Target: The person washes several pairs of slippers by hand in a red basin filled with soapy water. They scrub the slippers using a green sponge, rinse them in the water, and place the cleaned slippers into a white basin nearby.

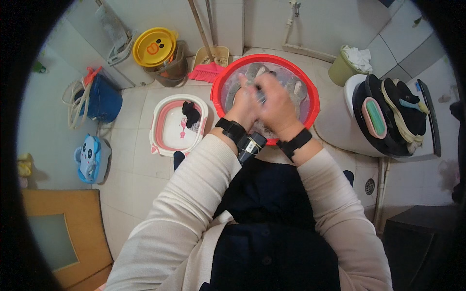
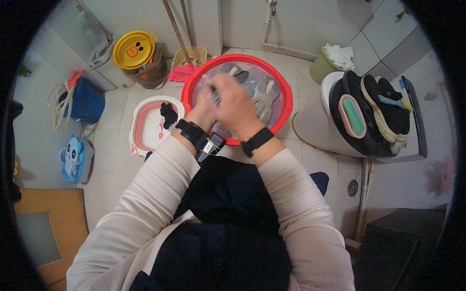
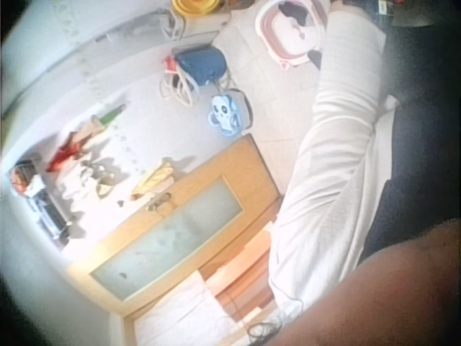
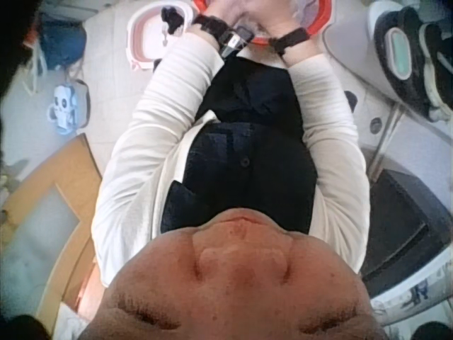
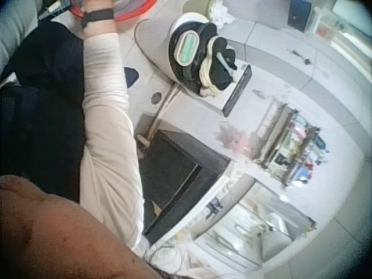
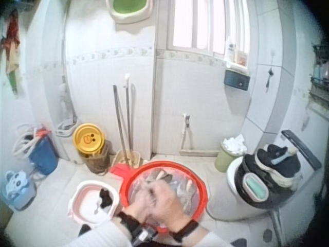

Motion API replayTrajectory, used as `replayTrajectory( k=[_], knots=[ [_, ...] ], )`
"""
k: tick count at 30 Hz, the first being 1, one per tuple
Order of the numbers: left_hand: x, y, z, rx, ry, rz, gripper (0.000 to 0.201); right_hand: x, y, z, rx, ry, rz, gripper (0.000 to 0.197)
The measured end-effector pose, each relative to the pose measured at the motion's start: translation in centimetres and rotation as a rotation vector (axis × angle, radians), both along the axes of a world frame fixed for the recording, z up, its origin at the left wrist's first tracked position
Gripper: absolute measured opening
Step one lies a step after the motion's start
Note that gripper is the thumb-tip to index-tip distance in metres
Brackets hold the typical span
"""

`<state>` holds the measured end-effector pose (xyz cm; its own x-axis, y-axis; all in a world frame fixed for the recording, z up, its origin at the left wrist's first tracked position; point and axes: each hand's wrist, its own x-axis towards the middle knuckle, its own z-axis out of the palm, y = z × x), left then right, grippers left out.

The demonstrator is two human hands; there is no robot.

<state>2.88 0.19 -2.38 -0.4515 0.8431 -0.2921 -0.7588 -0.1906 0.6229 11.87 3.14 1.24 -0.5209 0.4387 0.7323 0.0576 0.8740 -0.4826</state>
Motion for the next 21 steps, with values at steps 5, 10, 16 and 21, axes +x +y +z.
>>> replayTrajectory(
  k=[5, 10, 16, 21],
  knots=[
    [0.7, -0.4, 0.7, -0.093, -0.149, -0.159, 0.057, 0.1, 0.9, -1.5, 0.072, -0.013, 0.080, 0.015],
    [0.4, 1.6, -0.7, -0.267, -0.140, -0.170, 0.049, 0.6, 2.6, -2.2, -0.044, -0.164, -0.132, 0.013],
    [-1.9, 0.4, -1.7, 0.104, -0.250, -0.415, 0.044, 0.6, 1.2, -2.6, 0.032, -0.048, 0.132, 0.016],
    [0.4, 1.4, -1.3, -0.093, -0.181, -0.221, 0.045, 1.4, 2.5, -1.4, -0.195, -0.330, -0.276, 0.020]
  ],
)
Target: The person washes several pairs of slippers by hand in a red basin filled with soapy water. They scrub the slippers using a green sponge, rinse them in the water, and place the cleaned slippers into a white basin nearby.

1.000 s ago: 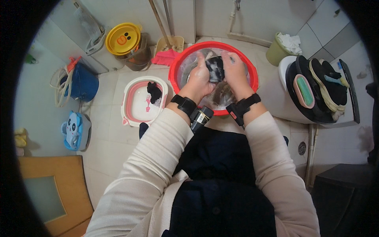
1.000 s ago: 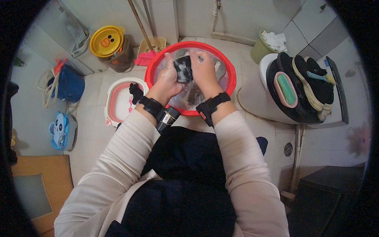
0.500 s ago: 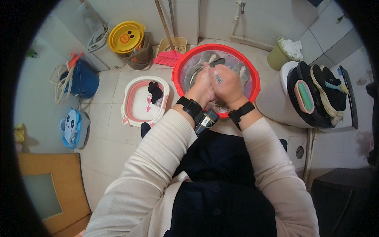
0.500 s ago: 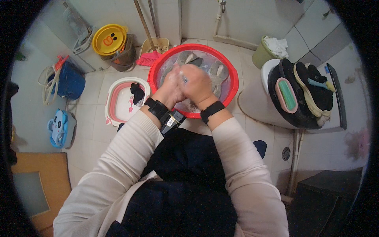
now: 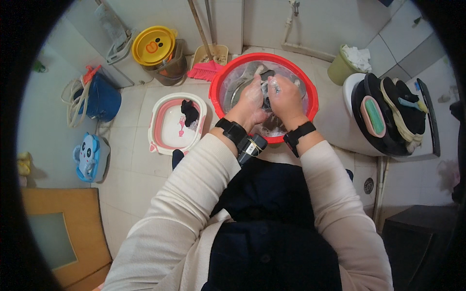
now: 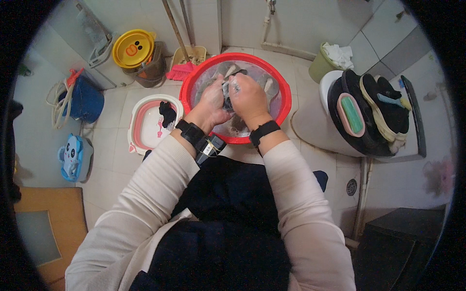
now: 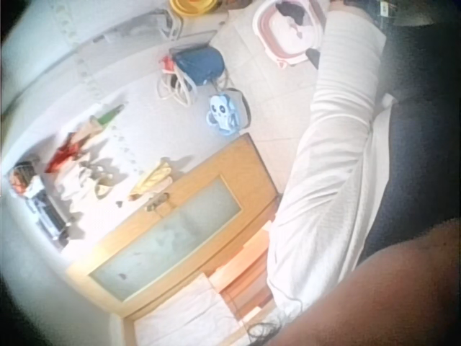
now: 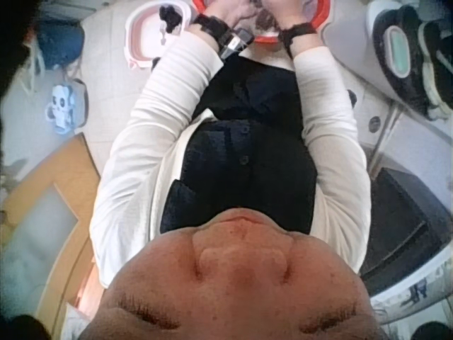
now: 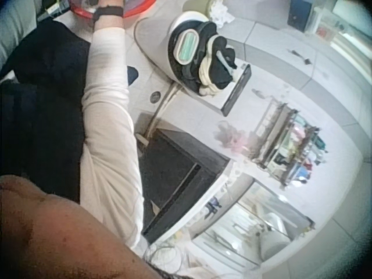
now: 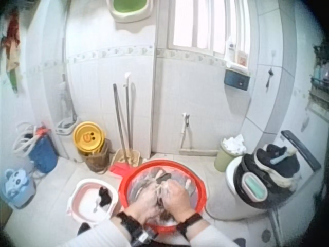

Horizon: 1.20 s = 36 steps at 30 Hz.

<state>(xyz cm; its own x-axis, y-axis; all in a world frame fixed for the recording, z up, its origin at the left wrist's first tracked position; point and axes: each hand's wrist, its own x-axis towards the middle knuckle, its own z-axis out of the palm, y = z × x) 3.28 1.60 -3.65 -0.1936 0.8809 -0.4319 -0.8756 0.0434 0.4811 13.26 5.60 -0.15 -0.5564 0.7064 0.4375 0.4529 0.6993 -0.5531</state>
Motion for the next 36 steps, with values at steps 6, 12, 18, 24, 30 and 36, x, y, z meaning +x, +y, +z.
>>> replayTrajectory(
  k=[6, 12, 18, 24, 30, 36],
  knots=[
    [-1.6, -0.6, -0.8, 0.164, 0.017, -0.121, 0.050, -0.4, -1.8, -0.9, 0.237, 0.197, 0.375, 0.014],
    [0.2, 0.0, 0.8, -0.022, 0.009, -0.026, 0.045, 0.1, 1.3, -0.7, 0.048, -0.022, -0.006, 0.017],
    [-1.5, -0.8, 0.4, 0.226, -0.102, -0.076, 0.047, -0.7, -1.4, -0.4, 0.243, 0.279, 0.358, 0.018],
    [-0.4, -0.3, 1.4, 0.073, 0.163, -0.085, 0.056, -0.4, 0.6, 0.3, -0.066, 0.090, -0.065, 0.018],
    [-0.7, -0.8, 3.4, 0.145, 0.195, 0.010, 0.061, -0.1, 2.6, 0.0, -0.505, 0.352, 0.125, 0.040],
    [-0.6, -0.7, 2.8, 0.311, 0.234, 0.011, 0.029, 0.1, 3.3, -0.1, -0.784, 0.627, 0.165, 0.029]
  ],
)
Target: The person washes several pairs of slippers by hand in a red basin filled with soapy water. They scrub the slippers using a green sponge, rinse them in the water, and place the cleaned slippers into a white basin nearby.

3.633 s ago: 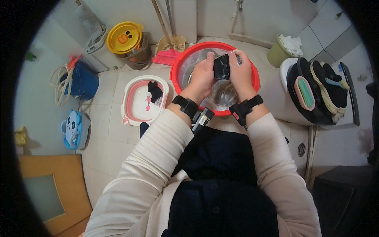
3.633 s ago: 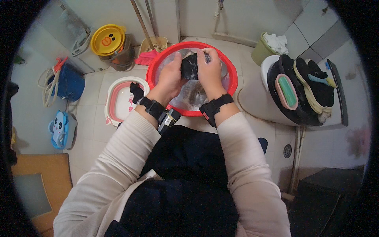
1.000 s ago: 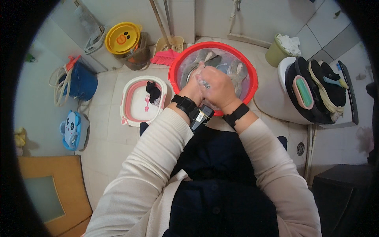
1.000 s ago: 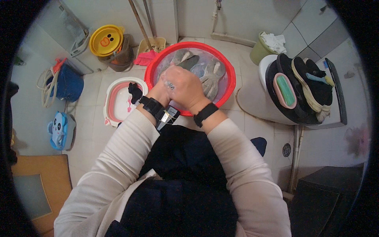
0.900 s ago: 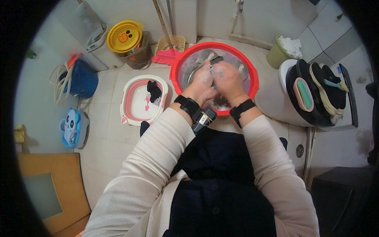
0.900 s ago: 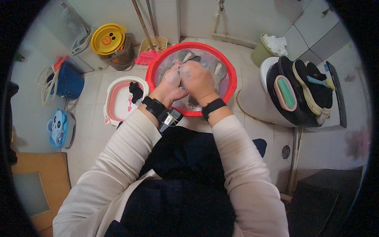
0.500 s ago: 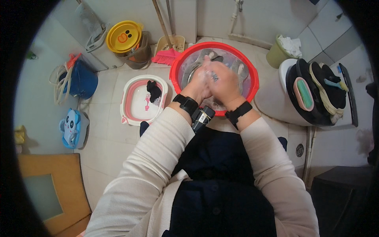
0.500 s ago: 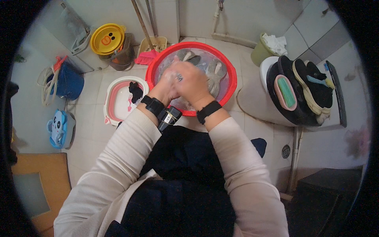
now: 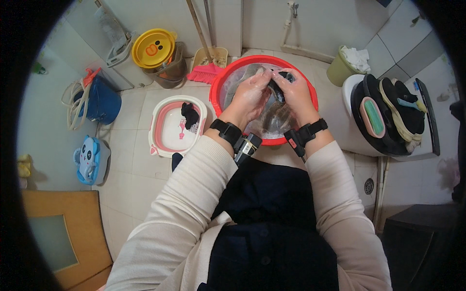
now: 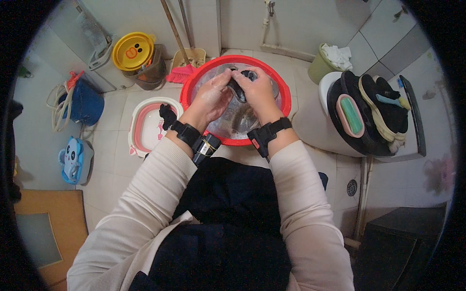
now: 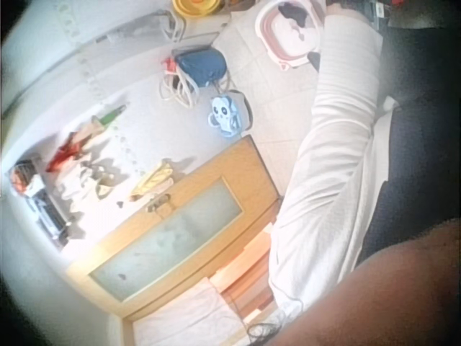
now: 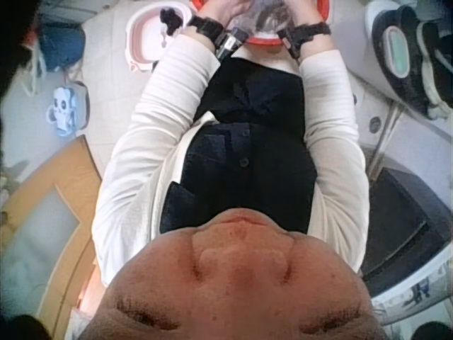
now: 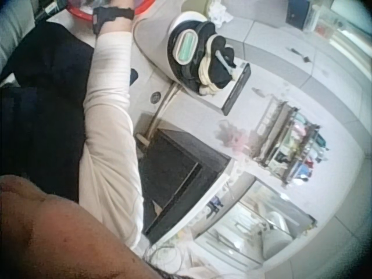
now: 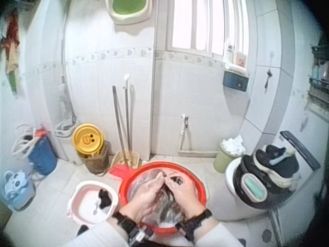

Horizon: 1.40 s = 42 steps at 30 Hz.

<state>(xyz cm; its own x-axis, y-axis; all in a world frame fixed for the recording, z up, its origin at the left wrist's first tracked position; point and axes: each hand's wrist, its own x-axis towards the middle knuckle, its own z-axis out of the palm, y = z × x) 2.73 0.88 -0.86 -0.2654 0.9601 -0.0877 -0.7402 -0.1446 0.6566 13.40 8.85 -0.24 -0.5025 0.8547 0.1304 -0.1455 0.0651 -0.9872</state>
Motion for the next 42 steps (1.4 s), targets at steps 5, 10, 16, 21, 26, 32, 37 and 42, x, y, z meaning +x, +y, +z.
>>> replayTrajectory(
  k=[5, 10, 16, 21, 26, 32, 37, 42],
  knots=[
    [0.3, -0.2, -0.1, 0.013, 0.094, 0.033, 0.022, -0.5, 0.7, -1.0, 0.062, -0.012, -0.124, 0.024],
    [0.8, 0.5, -1.3, 0.019, 0.000, 0.184, 0.027, -1.2, 0.1, -1.5, 0.369, -0.233, -0.315, 0.026],
    [0.3, 0.7, -2.9, -0.150, 0.037, 0.340, 0.043, -1.8, -2.8, -0.7, 0.533, -0.204, -0.281, 0.014],
    [-0.3, -0.2, -2.5, -0.254, -0.244, 0.279, 0.049, -1.8, -5.1, 1.0, 0.930, -0.213, -0.038, 0.008],
    [-0.1, -0.9, -1.7, -0.107, -0.130, 0.061, 0.044, -1.4, -5.4, 1.6, 1.075, -0.227, 0.004, 0.009],
    [1.9, -0.2, -0.9, -0.039, -0.094, 0.053, 0.037, -1.2, -3.4, 0.4, 0.859, -0.341, -0.235, 0.015],
    [2.5, 0.6, -1.1, -0.055, 0.092, 0.094, 0.033, -0.7, -2.0, 0.3, 0.511, -0.456, -0.255, 0.017],
    [2.3, 1.3, -2.3, -0.049, 0.171, 0.105, 0.034, -0.5, -3.2, 0.8, 0.782, -0.370, -0.330, 0.013]
  ],
)
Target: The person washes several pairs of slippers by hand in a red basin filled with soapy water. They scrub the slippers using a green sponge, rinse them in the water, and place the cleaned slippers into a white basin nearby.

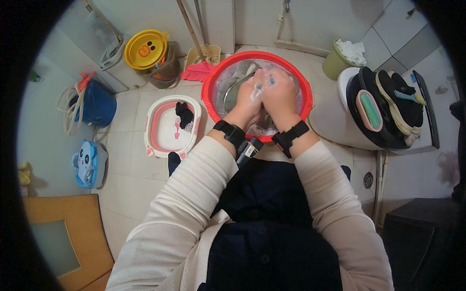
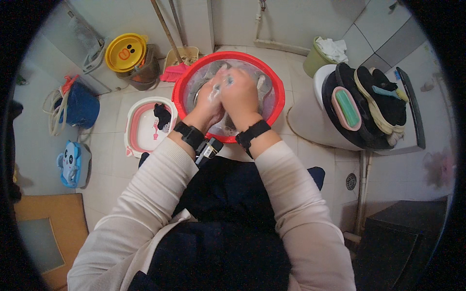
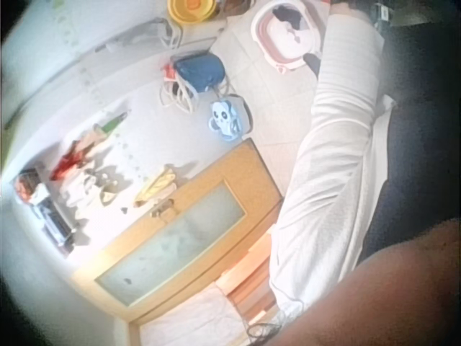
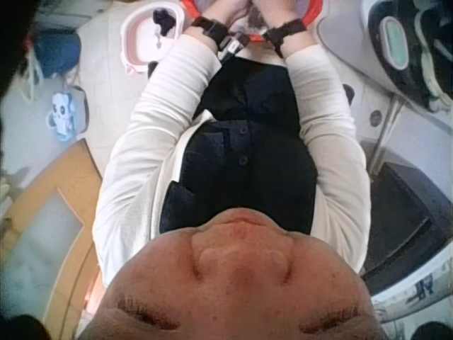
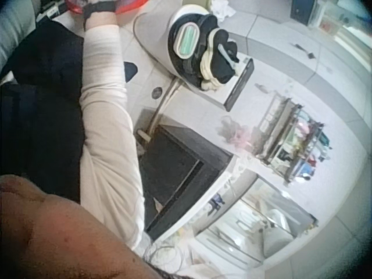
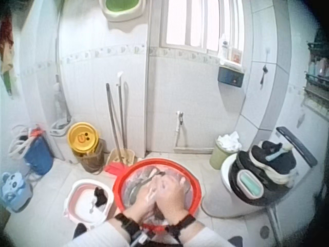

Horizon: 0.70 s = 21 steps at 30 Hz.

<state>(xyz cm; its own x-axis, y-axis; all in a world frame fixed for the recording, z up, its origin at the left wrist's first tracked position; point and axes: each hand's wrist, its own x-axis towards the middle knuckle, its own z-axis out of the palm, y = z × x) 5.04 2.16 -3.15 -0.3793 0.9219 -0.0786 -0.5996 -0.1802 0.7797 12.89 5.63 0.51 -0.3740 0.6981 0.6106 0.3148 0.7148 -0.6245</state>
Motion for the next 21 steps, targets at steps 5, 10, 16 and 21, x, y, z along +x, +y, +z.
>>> replayTrajectory(
  k=[5, 10, 16, 21],
  knots=[
    [-1.0, -1.2, -0.2, -0.074, -0.249, -0.007, 0.047, -0.3, -1.4, -0.3, 0.129, -0.038, 0.304, 0.013],
    [-0.3, -0.9, 1.8, -0.221, -0.137, 0.026, 0.067, -0.3, 0.9, -0.6, -0.104, 0.047, 0.094, 0.016],
    [-1.2, -1.7, 3.3, -0.199, 0.191, 0.068, 0.067, -0.5, 2.4, -1.1, -0.167, 0.158, -0.076, 0.031],
    [-2.3, -1.4, 2.6, -0.246, 0.128, 0.131, 0.050, -0.5, 2.2, -0.4, -0.178, 0.195, -0.062, 0.033]
  ],
)
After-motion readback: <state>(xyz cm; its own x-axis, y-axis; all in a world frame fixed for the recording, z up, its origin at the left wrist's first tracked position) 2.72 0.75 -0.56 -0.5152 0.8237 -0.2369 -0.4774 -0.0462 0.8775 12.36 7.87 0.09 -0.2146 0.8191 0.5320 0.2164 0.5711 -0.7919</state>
